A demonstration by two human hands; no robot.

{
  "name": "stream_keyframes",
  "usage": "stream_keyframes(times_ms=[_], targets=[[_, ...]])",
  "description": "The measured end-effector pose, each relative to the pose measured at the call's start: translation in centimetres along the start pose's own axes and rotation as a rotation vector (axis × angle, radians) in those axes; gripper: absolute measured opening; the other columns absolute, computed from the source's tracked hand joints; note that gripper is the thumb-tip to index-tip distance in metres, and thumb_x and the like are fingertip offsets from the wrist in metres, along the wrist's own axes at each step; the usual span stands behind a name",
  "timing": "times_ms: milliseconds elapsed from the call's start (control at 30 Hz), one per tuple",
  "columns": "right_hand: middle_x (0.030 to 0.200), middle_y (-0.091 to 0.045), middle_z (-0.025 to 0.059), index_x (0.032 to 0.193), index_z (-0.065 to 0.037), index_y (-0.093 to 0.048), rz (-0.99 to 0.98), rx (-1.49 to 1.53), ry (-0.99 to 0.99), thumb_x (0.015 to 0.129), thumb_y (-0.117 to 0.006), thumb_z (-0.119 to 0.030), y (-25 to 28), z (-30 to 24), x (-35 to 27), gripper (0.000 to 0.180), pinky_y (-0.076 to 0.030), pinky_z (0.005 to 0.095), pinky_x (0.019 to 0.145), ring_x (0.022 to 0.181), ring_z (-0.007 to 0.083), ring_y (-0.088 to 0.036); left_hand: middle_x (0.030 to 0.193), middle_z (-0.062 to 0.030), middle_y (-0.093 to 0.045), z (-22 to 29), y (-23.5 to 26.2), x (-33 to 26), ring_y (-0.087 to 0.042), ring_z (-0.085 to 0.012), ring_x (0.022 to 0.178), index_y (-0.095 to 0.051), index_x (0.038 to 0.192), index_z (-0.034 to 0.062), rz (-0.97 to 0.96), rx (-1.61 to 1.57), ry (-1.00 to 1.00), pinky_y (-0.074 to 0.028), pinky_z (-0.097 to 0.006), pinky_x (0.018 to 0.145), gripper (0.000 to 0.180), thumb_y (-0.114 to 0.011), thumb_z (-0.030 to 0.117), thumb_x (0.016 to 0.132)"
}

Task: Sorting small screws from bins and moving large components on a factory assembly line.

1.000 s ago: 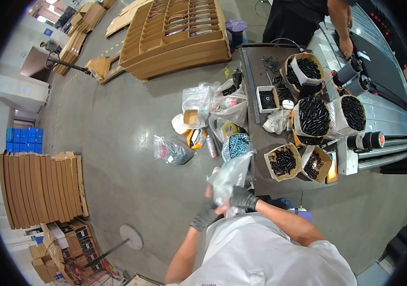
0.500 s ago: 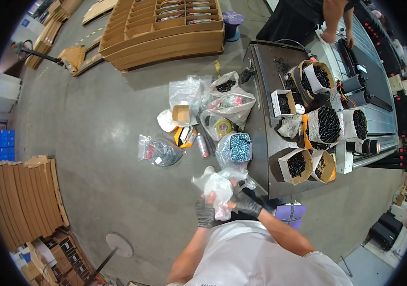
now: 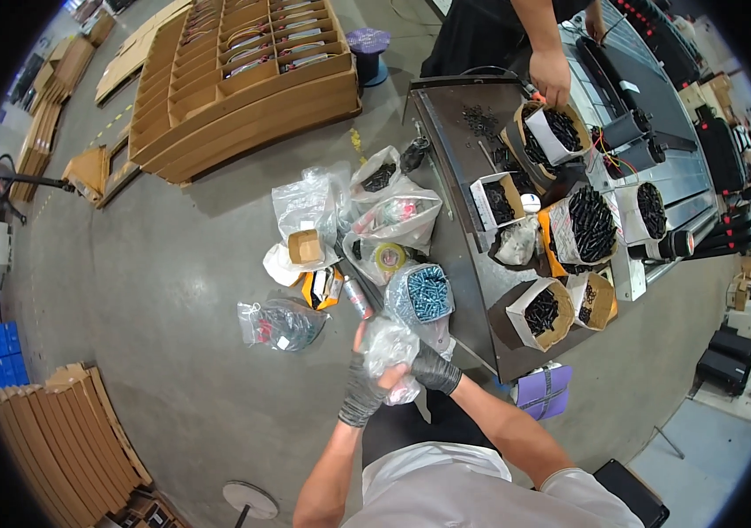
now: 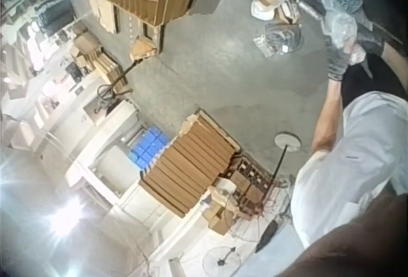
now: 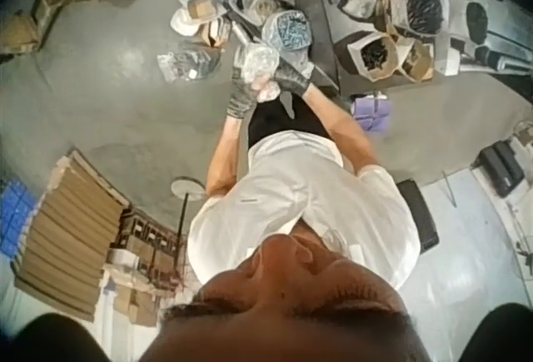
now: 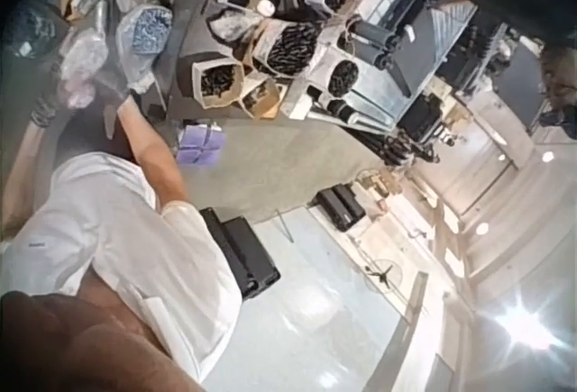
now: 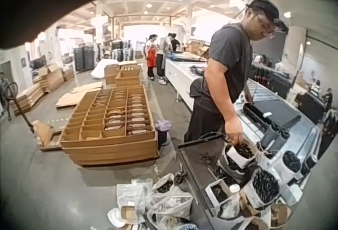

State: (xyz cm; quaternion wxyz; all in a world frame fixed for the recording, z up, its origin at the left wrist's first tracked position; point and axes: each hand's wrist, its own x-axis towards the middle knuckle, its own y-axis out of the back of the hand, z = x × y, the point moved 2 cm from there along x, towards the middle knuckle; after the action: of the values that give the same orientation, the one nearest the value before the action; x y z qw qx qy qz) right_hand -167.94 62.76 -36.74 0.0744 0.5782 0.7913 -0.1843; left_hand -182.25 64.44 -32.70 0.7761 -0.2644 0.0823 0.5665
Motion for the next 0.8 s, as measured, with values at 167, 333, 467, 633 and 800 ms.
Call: stream_keyframes(times_ms=[167,333,467,633,800], targets=[[0.132,-0.046,0.0067,0.134,-0.005,-0.040,0.094,0.553,-0.089,0.079,-0.067,-0.033,2.6,3.2,-1.0,0.067,-0.035,0.0338,0.105,0.122,0.0189,-0.044,0.136,-0.0220,-0.040,0.0,-1.7,2.5,-0.039,-0.0329,0.128,-0.025,0.143,0.0011,-0.186,0.521,-0.279,-0.032,-0.042,0.107,0.097,-0.079,0.030,0.068],[0.118,-0.054,0.0051,0.124,-0.004,-0.049,0.151,0.654,-0.203,0.074,-0.065,-0.012,3.6,2.7,-1.7,0.053,-0.044,0.0312,0.092,0.108,0.0174,-0.053,0.137,-0.0234,-0.040,0.7,-3.5,1.7,-0.032,-0.0383,0.133,-0.028,0.144,0.0121,-0.279,0.845,-0.080,-0.028,-0.043,0.109,0.091,-0.077,0.026,0.069],[0.113,-0.056,0.0055,0.122,-0.003,-0.050,0.175,0.663,-0.347,0.077,-0.062,-0.010,3.8,7.7,-0.7,0.048,-0.047,0.0296,0.085,0.101,0.0163,-0.056,0.133,-0.0197,-0.044,-2.0,-2.6,2.2,-0.037,-0.0366,0.129,-0.036,0.141,0.0152,-0.171,0.750,-0.112,-0.034,-0.042,0.105,0.078,-0.071,0.015,0.071],[0.105,-0.059,0.0056,0.122,-0.001,-0.052,0.222,0.620,-0.296,0.083,-0.065,-0.021,6.1,4.2,1.2,0.045,-0.047,0.0276,0.080,0.091,0.0140,-0.057,0.123,-0.0211,-0.051,-4.4,0.1,6.8,-0.052,-0.0396,0.110,-0.050,0.131,0.0131,-0.131,0.906,-0.242,-0.040,-0.042,0.098,0.058,-0.067,0.015,0.075],[0.079,-0.062,0.0017,0.096,-0.002,-0.063,0.687,0.396,-0.407,0.089,-0.061,-0.039,10.1,9.6,7.7,0.038,-0.047,0.0290,0.062,0.069,0.0119,-0.056,0.122,-0.0119,-0.057,-6.1,11.4,14.8,-0.051,-0.0359,0.114,-0.056,0.124,0.0132,-0.173,0.975,-0.167,-0.041,-0.041,0.097,0.050,-0.063,0.012,0.075]])
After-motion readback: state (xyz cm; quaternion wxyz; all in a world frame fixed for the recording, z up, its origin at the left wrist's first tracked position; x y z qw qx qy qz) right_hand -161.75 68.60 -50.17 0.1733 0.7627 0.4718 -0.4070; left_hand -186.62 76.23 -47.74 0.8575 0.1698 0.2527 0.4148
